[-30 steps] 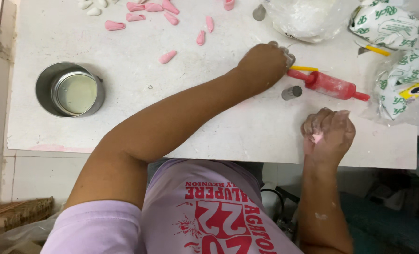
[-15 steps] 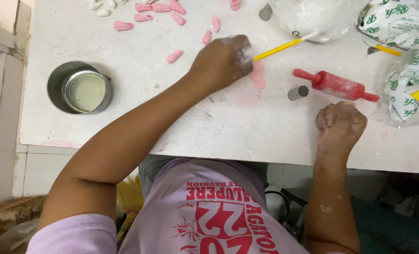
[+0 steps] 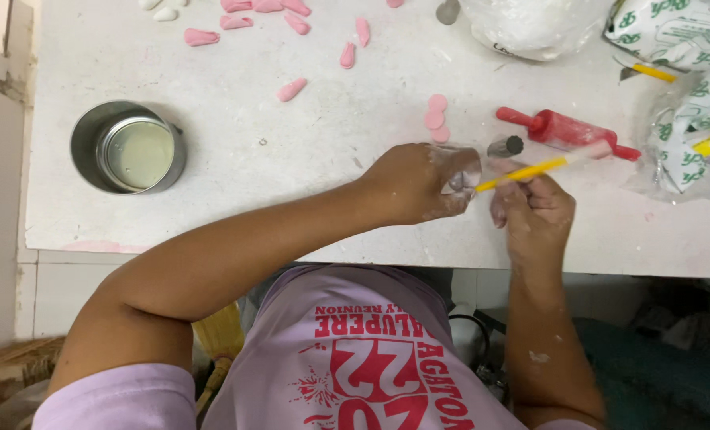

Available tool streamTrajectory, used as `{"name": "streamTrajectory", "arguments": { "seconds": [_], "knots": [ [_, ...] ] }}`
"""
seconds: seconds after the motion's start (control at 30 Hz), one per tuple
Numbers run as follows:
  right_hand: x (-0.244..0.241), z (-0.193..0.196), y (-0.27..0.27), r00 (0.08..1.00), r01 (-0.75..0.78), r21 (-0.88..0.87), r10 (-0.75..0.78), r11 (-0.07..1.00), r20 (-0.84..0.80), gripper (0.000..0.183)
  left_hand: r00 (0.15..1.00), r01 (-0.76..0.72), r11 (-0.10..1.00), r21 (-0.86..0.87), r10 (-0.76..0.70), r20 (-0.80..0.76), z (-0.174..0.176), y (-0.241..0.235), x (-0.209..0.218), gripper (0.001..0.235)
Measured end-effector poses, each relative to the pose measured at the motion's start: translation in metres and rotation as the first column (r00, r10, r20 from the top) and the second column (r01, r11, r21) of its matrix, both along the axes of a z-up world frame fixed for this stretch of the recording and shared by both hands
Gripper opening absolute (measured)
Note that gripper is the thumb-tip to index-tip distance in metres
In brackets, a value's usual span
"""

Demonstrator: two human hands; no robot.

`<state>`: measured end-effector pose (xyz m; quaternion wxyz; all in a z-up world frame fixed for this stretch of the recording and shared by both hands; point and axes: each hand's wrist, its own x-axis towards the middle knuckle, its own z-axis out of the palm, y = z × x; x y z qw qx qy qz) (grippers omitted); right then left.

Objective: The person rolls pink fondant with a rolling pin, cuts out circular pieces using a round cutter, and shapes them into rose-like decorations by hand. They also use a small brush to apply liquid to the edges of the fondant pieces.

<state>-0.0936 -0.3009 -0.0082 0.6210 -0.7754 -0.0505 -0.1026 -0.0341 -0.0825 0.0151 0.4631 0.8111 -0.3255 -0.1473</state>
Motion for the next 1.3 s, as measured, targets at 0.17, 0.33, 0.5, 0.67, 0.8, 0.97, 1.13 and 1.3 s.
{"name": "streamTrajectory", "arguments": {
  "seconds": [0.17,0.33,0.5,0.67,0.8,0.97,1.13,1.3],
  "knots": [
    [0.001,0.003,0.008,0.997,0.068,0.321,-0.058,0.945,-0.041,0.022,0.898,0.027,0.995,0.097,-0.067,0.434,-0.026,0.008,0.064,0.027],
    [0.003,-0.017,-0.004,0.998,0.055,0.413,-0.050,0.909,-0.022,0.026,0.718,0.053,0.959,0.280,-0.231,0.656,-0.056,0.019,0.117,0.035],
    [0.005,-0.023,-0.007,0.994,0.110,0.466,-0.090,0.878,-0.066,0.019,0.687,0.155,0.953,0.259,-0.292,0.665,-0.065,0.019,0.133,0.029],
    [0.005,-0.021,-0.008,1.000,-0.004,0.447,0.016,0.894,-0.023,0.018,0.636,0.170,0.979,0.112,-0.196,0.746,-0.052,0.023,0.126,0.017],
    [0.010,-0.030,-0.014,0.981,-0.109,0.518,0.174,0.848,-0.080,0.026,0.752,-0.033,0.993,0.111,-0.049,0.657,-0.040,0.034,0.095,0.032],
    [0.009,-0.024,-0.018,0.860,-0.439,0.438,0.508,0.784,-0.046,0.043,0.678,-0.020,0.996,0.088,-0.051,0.733,-0.037,0.076,0.019,0.029],
    [0.018,0.006,0.000,0.883,-0.444,0.178,0.463,0.878,-0.082,0.016,0.745,-0.091,0.986,0.138,-0.025,0.667,-0.037,0.103,-0.020,0.040],
    [0.019,0.054,0.038,0.893,-0.414,-0.386,0.287,0.824,-0.347,0.032,0.806,-0.176,0.922,0.344,-0.066,0.589,-0.040,0.106,-0.046,0.055]
  ]
}}
